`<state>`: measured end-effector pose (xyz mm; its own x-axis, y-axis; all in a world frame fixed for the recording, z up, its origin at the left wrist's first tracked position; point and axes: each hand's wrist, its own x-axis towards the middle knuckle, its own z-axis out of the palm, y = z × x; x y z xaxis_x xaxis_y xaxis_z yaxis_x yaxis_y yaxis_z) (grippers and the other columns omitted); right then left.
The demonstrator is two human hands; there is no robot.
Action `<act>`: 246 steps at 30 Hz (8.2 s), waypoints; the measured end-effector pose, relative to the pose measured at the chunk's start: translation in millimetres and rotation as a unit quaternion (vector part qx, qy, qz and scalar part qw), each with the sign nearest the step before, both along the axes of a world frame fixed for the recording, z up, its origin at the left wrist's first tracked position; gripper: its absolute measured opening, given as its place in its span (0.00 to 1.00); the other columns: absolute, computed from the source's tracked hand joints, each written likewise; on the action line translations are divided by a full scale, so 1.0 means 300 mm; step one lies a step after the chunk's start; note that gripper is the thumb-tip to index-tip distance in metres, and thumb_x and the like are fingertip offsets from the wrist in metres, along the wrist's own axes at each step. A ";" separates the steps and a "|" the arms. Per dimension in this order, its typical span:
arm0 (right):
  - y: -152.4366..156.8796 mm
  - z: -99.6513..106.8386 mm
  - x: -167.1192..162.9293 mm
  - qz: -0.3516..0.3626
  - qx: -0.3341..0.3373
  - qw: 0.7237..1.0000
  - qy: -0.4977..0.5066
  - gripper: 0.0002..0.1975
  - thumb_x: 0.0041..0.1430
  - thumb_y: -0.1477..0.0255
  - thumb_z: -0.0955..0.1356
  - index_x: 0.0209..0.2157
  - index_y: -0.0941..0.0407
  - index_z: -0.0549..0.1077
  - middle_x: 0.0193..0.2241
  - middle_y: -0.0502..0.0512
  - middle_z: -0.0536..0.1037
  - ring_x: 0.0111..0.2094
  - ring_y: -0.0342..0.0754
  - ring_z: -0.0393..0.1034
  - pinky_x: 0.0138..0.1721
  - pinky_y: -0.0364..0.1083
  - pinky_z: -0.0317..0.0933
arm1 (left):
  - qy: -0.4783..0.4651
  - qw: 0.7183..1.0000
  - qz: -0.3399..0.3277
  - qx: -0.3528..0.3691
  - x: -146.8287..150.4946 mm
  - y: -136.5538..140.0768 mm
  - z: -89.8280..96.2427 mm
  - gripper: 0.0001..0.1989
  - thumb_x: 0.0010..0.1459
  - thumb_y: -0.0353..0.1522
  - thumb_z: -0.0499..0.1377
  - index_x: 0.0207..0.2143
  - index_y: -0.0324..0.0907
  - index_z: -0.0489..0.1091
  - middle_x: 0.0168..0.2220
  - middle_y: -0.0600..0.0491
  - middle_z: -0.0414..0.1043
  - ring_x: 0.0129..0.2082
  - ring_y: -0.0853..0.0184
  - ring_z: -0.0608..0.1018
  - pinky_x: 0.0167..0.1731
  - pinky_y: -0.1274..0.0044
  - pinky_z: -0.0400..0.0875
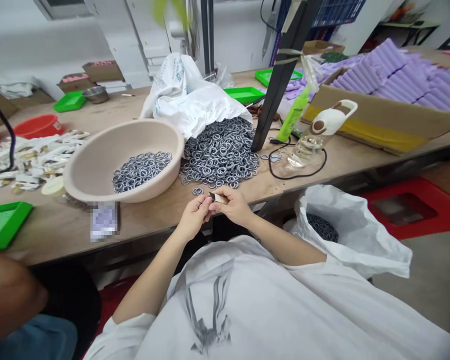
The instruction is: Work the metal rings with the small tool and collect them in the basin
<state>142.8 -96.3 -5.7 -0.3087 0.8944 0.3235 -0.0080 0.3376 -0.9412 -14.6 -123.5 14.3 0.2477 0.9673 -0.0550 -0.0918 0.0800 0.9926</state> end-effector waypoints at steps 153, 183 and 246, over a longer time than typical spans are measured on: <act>0.164 0.047 -0.137 -0.046 0.158 0.818 -0.551 0.15 0.64 0.62 0.68 0.47 0.56 0.75 0.46 0.61 0.75 0.39 0.55 0.74 0.32 0.47 0.54 | -0.177 0.946 0.215 -0.166 -0.121 -0.047 0.012 0.16 0.49 0.37 0.68 0.38 0.39 0.72 0.23 0.60 0.65 0.15 0.78 0.65 0.11 0.86 0.56; 0.077 0.091 -0.034 0.020 -0.100 0.995 0.020 0.23 0.56 0.47 0.70 0.30 0.55 0.69 0.24 0.47 0.68 0.26 0.41 0.60 0.28 0.43 0.55 | -0.099 0.982 0.145 -0.072 -0.009 0.041 -0.012 0.17 0.52 0.45 0.68 0.31 0.40 0.72 0.26 0.55 0.74 0.15 0.77 0.69 0.11 0.84 0.56; 0.029 0.053 0.033 0.012 0.024 1.000 -0.015 0.24 0.67 0.52 0.61 0.25 0.55 0.63 0.20 0.45 0.58 0.23 0.41 0.53 0.26 0.44 0.49 | -0.303 0.916 -0.102 -0.243 -0.028 -0.061 0.057 0.19 0.52 0.43 0.69 0.25 0.39 0.66 0.17 0.61 0.56 0.13 0.80 0.53 0.10 0.87 0.52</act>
<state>152.6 -87.5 10.2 -0.3398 0.8708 0.3552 0.0119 0.3816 -0.9242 -23.1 -141.7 31.6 0.5476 0.7957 -0.2588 -0.5482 0.5749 0.6074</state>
